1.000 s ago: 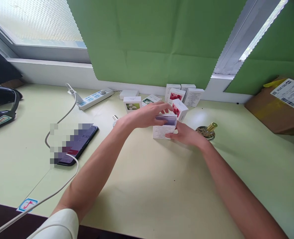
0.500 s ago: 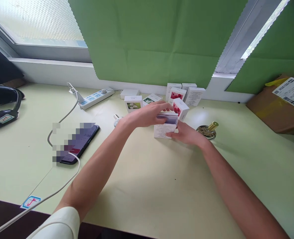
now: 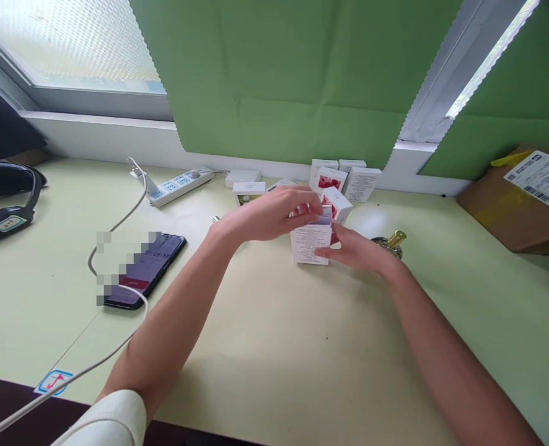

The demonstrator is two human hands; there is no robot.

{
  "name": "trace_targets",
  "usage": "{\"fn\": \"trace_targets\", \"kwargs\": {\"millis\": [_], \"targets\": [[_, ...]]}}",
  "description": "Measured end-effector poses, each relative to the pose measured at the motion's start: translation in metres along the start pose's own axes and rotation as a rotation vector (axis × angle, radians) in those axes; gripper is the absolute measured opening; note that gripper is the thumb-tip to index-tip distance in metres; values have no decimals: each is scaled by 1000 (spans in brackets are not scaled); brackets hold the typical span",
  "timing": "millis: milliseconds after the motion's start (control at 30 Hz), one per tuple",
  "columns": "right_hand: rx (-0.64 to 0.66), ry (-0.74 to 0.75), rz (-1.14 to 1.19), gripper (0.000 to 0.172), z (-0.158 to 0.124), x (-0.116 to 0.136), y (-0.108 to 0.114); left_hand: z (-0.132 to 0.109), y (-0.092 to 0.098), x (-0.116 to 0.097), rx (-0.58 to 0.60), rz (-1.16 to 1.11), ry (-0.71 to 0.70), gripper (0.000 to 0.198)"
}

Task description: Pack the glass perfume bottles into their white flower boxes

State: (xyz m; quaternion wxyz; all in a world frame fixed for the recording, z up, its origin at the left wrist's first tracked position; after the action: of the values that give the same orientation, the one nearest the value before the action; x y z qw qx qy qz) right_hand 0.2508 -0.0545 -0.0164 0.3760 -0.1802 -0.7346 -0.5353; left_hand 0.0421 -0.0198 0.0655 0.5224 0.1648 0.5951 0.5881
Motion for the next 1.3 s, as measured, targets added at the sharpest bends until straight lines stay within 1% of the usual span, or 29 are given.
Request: {"fn": "trace_targets", "kwargs": {"millis": [67,133,200,267,400,533,667,800,1000,1200,1300], "targets": [[31,-12,27,44,-3,1,2,0,-4,4,45,1,30,27],[45,-31,61,53,-5,1,5,0,-7,9,79,1,62,28],[48,-51,82,65,-7,2,7,2,-10,16,87,-25,99,27],[46,-64,89,71,-8,2,8,4,-13,25,72,-82,140,26],[23,-36,118,67,-7,5,6,6,-15,39,26,-210,223,22],[-59,22,177,58,-2,7,4,5,-14,45,-47,-335,338,20],[-57,31,221,58,0,7,3,4,-15,51,-96,-383,396,17],[-85,3,224,60,0,6,4,4,-16,55,-136,-431,412,16],[-128,-47,256,64,-1,10,4,7,-20,53,-111,-540,393,18],[-141,-47,359,67,0,9,2,9,-24,57,-130,-602,369,14],[-143,-57,412,67,2,8,1,8,-25,55,-100,-637,342,15]]}}
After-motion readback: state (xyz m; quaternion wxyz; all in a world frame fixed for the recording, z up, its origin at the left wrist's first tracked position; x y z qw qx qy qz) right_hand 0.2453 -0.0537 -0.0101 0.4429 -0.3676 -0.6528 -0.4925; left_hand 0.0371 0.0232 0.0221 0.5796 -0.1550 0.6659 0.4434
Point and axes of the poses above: each hand's wrist, its own z-axis towards the middle knuckle, its own y-axis out of the back of the hand, x = y × z, the point moved 1 cm from there along z, towards the middle knuckle, and after that the axes turned 2 degrees about -z, right-handed, at the moved point
